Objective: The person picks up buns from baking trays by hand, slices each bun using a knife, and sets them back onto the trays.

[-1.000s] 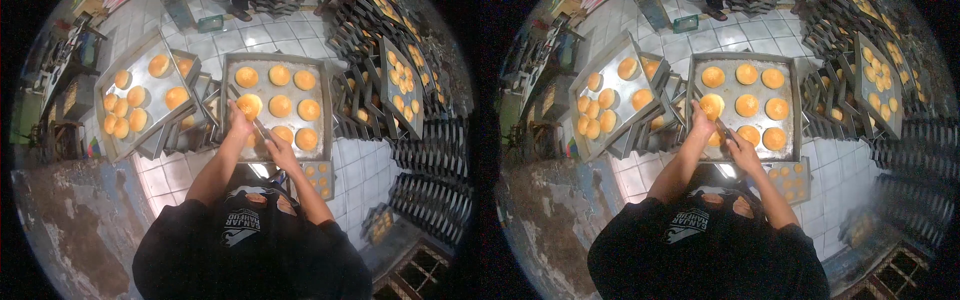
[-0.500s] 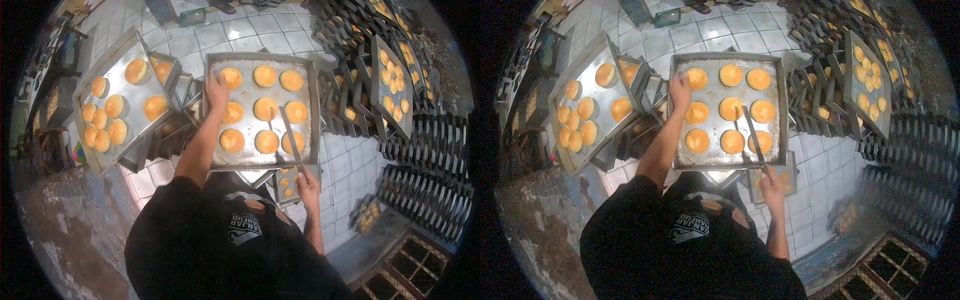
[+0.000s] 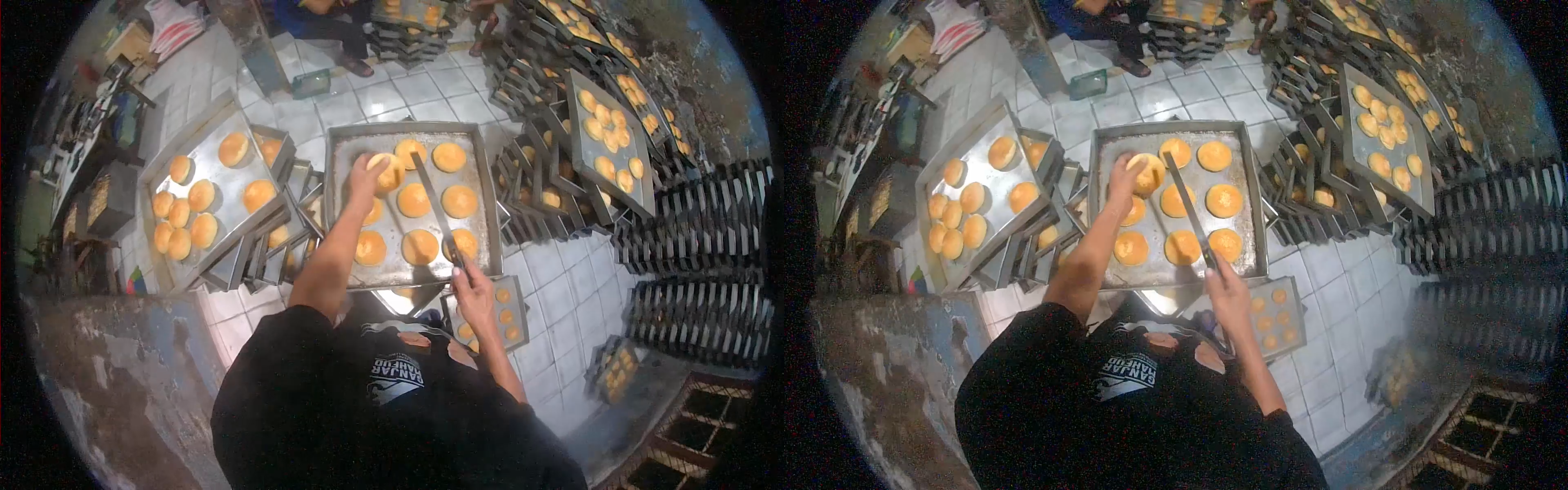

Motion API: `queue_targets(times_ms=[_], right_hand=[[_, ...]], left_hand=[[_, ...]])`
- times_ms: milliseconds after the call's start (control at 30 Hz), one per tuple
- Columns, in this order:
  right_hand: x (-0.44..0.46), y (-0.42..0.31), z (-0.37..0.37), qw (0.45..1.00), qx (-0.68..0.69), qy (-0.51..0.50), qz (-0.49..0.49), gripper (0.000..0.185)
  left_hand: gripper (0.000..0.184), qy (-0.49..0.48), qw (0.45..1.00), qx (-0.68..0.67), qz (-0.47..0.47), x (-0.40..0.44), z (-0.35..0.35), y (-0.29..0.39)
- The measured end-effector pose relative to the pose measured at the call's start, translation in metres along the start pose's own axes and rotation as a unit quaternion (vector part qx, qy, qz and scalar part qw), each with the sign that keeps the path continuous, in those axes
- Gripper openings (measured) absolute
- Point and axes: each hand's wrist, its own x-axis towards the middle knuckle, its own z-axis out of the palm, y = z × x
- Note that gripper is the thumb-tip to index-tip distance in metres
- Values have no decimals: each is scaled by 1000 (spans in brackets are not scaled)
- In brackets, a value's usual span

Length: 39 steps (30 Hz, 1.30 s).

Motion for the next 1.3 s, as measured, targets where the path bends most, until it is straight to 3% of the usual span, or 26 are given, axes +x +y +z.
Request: queue_targets(times_ms=[33,67,200,267,467,567,767,933,1000,1100,1233,1300], right_hand=[[1,-15,1,1000,7,1,-30,49],[0,-30,0,999,12,-8,-40,49],[-8,-52,-1,988,-74,5,-135,47],[-21,-62,-5,978,-108,-12,-178,46],[-53,-65,-16,980,-124,-41,-152,44],[-62,-55,-20,973,-126,-15,-193,43],[-41,-72,-15,966,-139,12,-218,42],[-32,-86,-17,974,-112,-9,-196,42],[-48,-75,-28,960,-163,-34,-225,43],[-60,-57,-32,973,-134,-57,-181,44],[-41,-76,-19,969,-124,-33,-209,46],[-23,-90,-15,976,-134,-50,-164,46]], left_hand=[[42,7,960,-268,-83,-4,-2,8],[39,11,843,-515,-155,-9,-4,19],[40,14,776,-613,-145,-52,-9,55],[49,16,776,-617,-125,-67,-9,62],[42,13,764,-638,-91,-99,-12,86],[40,7,773,-629,-80,-112,-10,92],[34,-52,843,-531,-72,-144,26,85],[33,-46,838,-535,-94,-135,10,85],[33,-26,839,-536,-91,-126,-14,83],[27,-33,862,-504,-50,-132,-33,86],[21,-66,895,-440,-34,-159,0,88],[21,-90,884,-457,-36,-156,8,85]])
